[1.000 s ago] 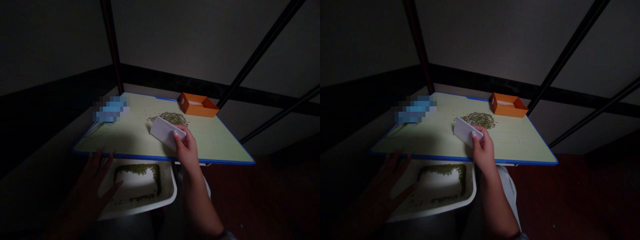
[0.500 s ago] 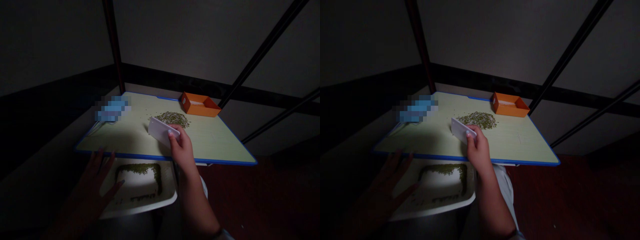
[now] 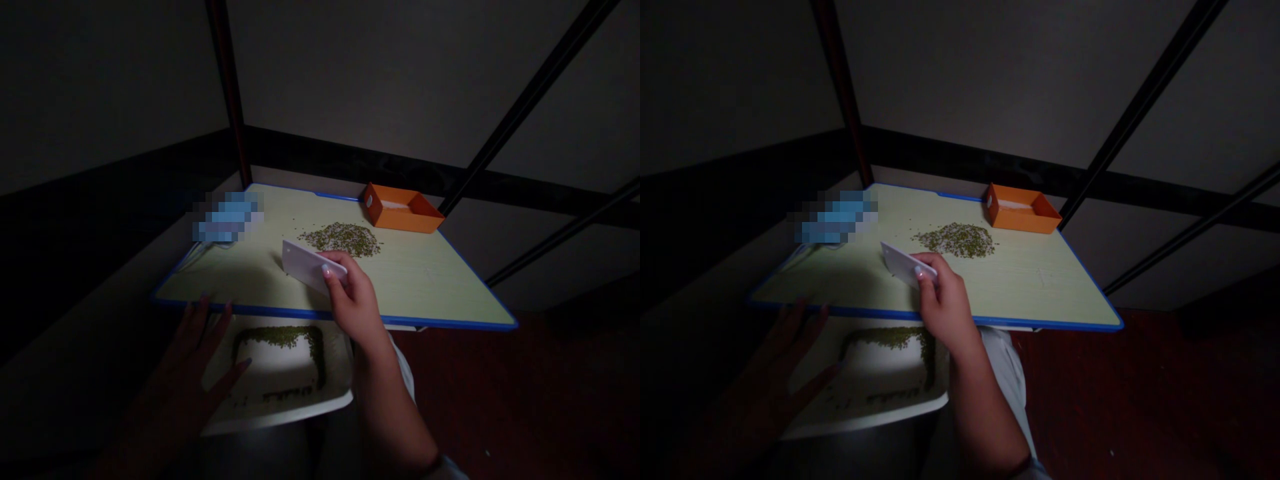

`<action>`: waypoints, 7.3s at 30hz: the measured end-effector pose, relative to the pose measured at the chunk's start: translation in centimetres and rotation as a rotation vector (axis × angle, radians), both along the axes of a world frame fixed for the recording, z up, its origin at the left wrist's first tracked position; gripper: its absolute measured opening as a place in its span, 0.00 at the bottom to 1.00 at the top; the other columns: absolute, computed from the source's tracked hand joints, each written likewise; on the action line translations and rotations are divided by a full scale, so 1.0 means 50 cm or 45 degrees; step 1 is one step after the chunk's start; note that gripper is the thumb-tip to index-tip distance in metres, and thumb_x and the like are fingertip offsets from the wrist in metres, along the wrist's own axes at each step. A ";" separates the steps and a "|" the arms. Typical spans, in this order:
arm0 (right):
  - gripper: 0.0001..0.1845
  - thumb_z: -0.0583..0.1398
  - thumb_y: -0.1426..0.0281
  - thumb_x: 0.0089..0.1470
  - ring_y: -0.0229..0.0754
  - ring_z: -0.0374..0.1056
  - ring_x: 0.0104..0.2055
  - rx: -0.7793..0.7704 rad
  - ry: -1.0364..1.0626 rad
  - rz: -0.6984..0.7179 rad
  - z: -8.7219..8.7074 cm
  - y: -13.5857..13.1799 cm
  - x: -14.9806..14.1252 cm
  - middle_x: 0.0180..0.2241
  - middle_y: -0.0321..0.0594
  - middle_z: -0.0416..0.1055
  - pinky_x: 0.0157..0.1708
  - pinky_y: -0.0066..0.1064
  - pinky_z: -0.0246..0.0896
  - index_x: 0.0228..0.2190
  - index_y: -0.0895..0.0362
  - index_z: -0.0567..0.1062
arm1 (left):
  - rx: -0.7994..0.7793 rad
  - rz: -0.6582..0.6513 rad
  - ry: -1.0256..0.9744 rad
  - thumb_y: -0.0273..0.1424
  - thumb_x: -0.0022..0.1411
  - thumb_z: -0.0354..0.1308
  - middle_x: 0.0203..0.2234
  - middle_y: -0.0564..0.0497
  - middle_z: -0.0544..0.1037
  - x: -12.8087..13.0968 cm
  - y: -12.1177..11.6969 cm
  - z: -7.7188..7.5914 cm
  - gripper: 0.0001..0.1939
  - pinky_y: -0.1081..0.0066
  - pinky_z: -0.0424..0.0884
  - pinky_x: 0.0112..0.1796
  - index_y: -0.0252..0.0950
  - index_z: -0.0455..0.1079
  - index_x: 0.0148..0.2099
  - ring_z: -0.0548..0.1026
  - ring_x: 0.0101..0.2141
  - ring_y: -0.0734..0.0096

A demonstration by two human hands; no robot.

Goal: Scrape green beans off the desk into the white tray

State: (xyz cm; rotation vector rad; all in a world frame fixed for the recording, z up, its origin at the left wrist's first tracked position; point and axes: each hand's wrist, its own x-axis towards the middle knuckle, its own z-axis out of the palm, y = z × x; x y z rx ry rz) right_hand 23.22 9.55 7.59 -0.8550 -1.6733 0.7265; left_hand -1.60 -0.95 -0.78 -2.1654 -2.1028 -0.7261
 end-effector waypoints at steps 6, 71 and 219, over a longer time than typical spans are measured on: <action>0.11 0.55 0.71 0.62 0.41 0.71 0.42 0.017 0.013 0.009 0.007 -0.012 0.007 0.40 0.37 0.77 0.41 0.31 0.65 0.44 0.51 0.73 | -0.027 0.007 -0.011 0.51 0.61 0.47 0.73 0.53 0.38 0.002 -0.002 0.003 0.38 0.40 0.61 0.60 0.59 0.36 0.69 0.42 0.69 0.47; 0.09 0.56 0.69 0.63 0.39 0.69 0.36 -0.024 -0.048 0.354 0.005 0.005 0.020 0.36 0.35 0.76 0.36 0.28 0.61 0.40 0.52 0.76 | 0.015 -0.005 0.042 0.52 0.61 0.46 0.73 0.49 0.39 0.001 0.001 -0.003 0.37 0.41 0.61 0.60 0.56 0.37 0.69 0.42 0.69 0.48; 0.08 0.61 0.63 0.56 0.41 0.70 0.33 -0.153 0.038 -0.285 0.023 0.003 0.130 0.32 0.36 0.76 0.33 0.31 0.62 0.35 0.53 0.77 | 0.006 0.009 0.017 0.53 0.60 0.44 0.73 0.59 0.34 -0.002 0.005 -0.010 0.38 0.40 0.60 0.61 0.59 0.35 0.69 0.41 0.70 0.48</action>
